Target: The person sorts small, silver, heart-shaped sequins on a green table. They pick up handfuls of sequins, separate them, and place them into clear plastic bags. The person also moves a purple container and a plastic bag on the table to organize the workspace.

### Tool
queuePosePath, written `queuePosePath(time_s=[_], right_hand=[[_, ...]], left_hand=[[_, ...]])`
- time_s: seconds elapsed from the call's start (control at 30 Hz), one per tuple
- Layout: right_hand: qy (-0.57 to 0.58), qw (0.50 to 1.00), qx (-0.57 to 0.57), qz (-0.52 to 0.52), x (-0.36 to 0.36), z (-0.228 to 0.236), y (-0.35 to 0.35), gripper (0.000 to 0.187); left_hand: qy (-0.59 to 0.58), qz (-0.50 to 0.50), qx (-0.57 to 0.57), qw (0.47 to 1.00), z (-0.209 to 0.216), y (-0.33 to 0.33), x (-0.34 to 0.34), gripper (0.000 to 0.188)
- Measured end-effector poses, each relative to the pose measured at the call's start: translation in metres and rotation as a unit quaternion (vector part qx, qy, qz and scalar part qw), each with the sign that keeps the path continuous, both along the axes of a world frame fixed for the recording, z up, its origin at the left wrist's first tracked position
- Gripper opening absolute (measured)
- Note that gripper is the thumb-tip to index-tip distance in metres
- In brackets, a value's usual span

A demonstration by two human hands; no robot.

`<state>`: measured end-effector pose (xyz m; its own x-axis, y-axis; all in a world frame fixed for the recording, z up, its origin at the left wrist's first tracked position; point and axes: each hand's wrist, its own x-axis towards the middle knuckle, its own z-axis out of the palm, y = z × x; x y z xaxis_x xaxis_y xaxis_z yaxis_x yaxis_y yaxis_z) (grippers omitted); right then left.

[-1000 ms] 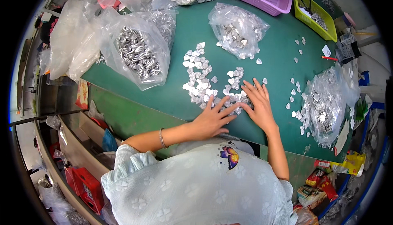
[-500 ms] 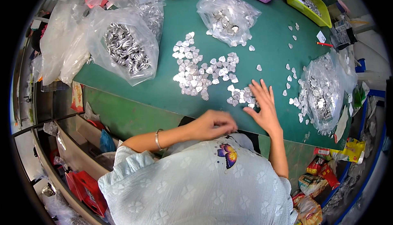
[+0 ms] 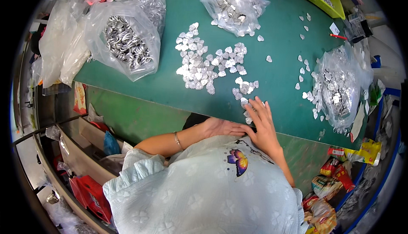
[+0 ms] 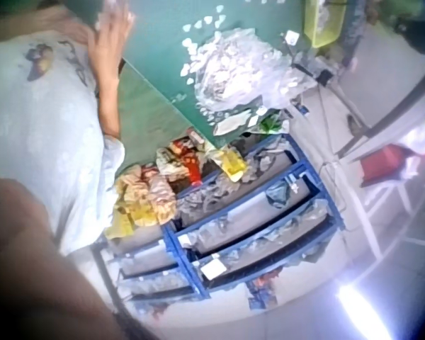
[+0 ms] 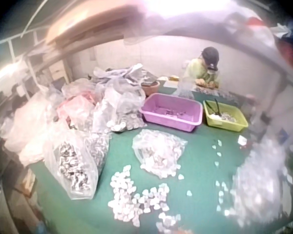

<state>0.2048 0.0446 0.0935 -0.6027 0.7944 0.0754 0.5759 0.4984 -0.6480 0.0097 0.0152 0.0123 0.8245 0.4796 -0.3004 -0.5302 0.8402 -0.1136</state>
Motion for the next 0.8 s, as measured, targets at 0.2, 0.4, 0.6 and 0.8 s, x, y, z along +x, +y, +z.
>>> queuePosePath(time_s=[0.2, 0.4, 0.6, 0.8], right_hand=[[0.026, 0.994, -0.023, 0.100, -0.004, 0.000, -0.015, 0.037], [0.177, 0.980, -0.034, 0.081, -0.010, -0.013, -0.008, 0.037], [-0.034, 0.993, 0.113, -0.004, -0.038, -0.001, 0.034, 0.035], [0.027, 0.996, 0.072, 0.055, -0.020, -0.013, 0.003, 0.030]], left_hand=[[-0.144, 0.051, -0.060, 0.986, -0.019, -0.006, 0.010, 0.056], [-0.264, 0.074, -0.052, 0.960, -0.034, -0.009, 0.010, 0.057], [0.022, 0.008, -0.037, 0.999, 0.001, -0.005, -0.001, 0.059], [-0.004, 0.026, -0.080, 0.996, -0.044, -0.018, -0.009, 0.042]])
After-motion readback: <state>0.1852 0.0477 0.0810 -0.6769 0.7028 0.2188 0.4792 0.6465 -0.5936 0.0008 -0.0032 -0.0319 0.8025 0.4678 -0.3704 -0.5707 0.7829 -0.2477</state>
